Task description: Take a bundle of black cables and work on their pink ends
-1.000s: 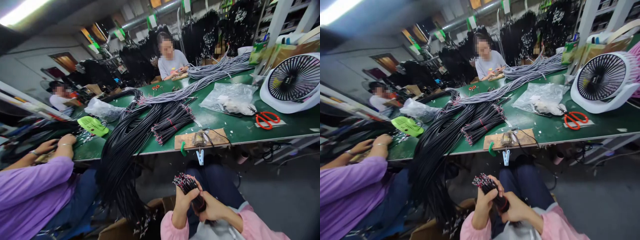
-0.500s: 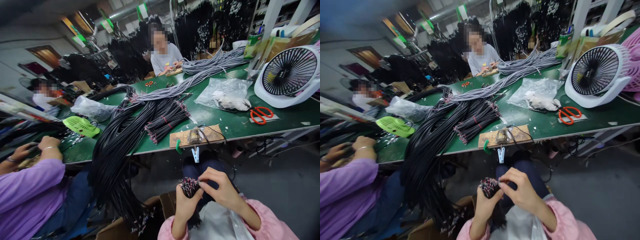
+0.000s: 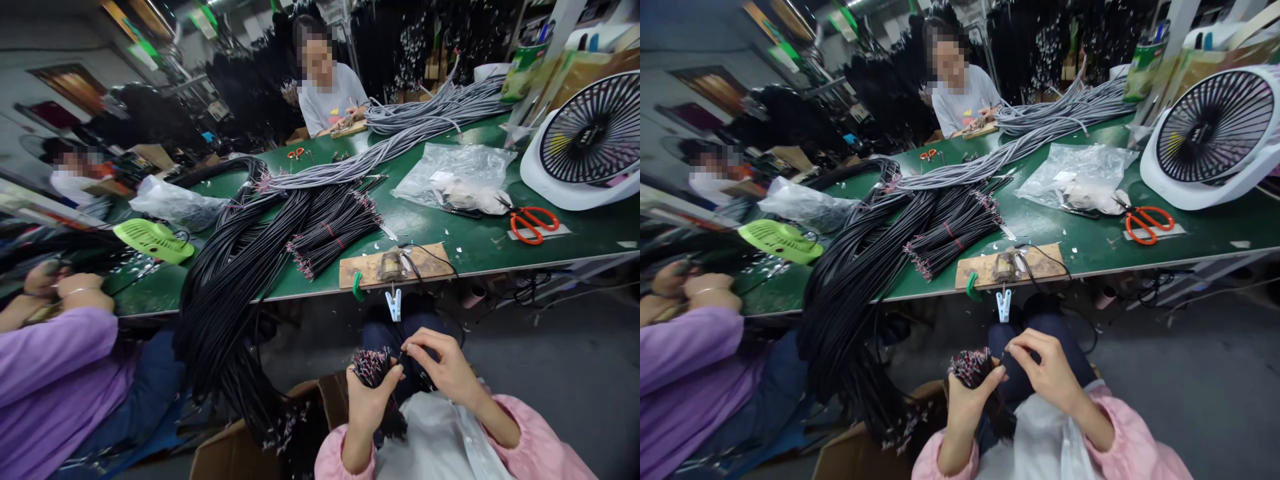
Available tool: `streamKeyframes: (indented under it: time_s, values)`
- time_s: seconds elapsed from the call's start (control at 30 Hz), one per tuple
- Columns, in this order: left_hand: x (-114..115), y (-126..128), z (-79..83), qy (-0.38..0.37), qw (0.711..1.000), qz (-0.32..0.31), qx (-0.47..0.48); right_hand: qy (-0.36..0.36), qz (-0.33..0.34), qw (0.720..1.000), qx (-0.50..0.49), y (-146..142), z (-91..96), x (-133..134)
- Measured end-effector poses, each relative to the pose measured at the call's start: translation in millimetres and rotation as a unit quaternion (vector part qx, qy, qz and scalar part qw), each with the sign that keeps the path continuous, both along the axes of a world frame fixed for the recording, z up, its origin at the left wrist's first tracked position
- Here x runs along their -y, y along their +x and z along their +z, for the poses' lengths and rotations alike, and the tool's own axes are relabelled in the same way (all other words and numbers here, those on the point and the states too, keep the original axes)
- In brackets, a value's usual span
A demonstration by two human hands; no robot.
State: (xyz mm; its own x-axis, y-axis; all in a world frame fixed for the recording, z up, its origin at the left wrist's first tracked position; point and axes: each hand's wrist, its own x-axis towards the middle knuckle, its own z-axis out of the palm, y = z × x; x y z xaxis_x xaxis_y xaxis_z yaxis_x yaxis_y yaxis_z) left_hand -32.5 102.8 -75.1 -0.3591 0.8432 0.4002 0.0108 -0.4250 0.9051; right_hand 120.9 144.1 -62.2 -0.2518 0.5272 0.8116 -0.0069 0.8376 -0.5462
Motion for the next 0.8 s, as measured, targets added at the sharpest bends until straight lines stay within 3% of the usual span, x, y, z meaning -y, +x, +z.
streamKeyframes:
  time_s: [0.17,0.33,0.6,0.8]
  values:
    - [3.4,-1.5,-0.9,0.004,0.999,0.047,-0.024,0.079,-0.025,0.996,0.041,-1.1,1.1,7.6]
    - [6.2,-1.5,1.2,0.033,0.998,0.037,-0.041,0.143,-0.057,0.986,0.068,-5.2,-3.8,11.5]
    - [5.3,-2.6,13.6,0.065,0.996,-0.035,-0.058,0.071,-0.054,0.996,0.029,-11.6,-6.5,2.9]
    - [-1.6,-2.0,14.0,0.060,0.995,-0.056,-0.060,-0.012,0.017,1.000,0.013,-9.8,-4.9,-5.3]
